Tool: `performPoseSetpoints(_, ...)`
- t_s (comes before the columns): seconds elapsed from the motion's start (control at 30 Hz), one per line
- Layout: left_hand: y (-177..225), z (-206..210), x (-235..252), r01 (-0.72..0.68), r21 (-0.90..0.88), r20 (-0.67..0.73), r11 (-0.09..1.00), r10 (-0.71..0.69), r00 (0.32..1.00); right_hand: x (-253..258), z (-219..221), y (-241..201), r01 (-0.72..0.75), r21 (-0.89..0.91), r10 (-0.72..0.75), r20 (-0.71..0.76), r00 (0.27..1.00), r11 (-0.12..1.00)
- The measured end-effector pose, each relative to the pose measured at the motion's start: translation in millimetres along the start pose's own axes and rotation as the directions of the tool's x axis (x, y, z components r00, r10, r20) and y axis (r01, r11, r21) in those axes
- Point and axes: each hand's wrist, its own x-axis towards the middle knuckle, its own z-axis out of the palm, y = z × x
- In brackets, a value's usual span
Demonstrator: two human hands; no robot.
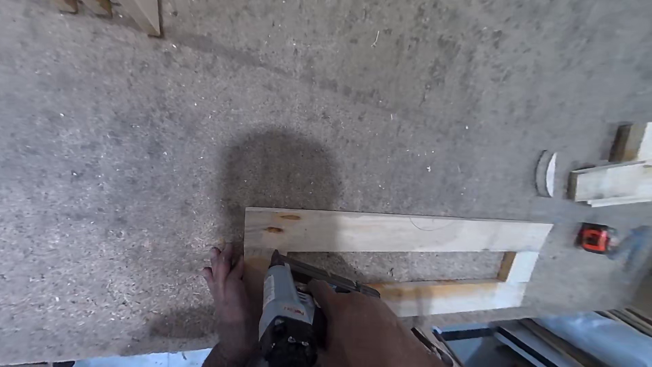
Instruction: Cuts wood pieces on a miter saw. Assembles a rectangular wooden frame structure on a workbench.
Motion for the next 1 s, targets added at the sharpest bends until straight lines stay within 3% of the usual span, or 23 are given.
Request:
performPoseSetpoints(0.17,0,-1,-3,-0.051,0.008,-0.020,0.999,0.051,0.998,0,2,12,0.024,0.013,-0.023,-0.038,0.999,1.000)
performPoseSetpoints(0.6,5,-11,-2,0.039,-0.054,0.073,0.998,-0.035,0.997,-5,14,16,0.019,0.009,-0.017,-0.164,0.986,1.000)
performPoseSetpoints(0.73,-17,-35,-4,0.002,-0.076,0.224,0.997,0.015,0.974,-16,37,43,0.102,0.012,-0.096,-0.238,0.966,0.995)
performPoseSetpoints(0.83,-41,-58,-3,-0.119,-0.045,0.336,0.992,0.127,0.933,-11,58,64,0.198,-0.052,-0.204,-0.312,0.928,0.979)
performPoseSetpoints(1.0,-61,-68,0,-0.254,-0.068,0.339,0.965,0.262,0.903,-8,69,48,0.142,-0.085,-0.159,-0.260,0.952,0.986)
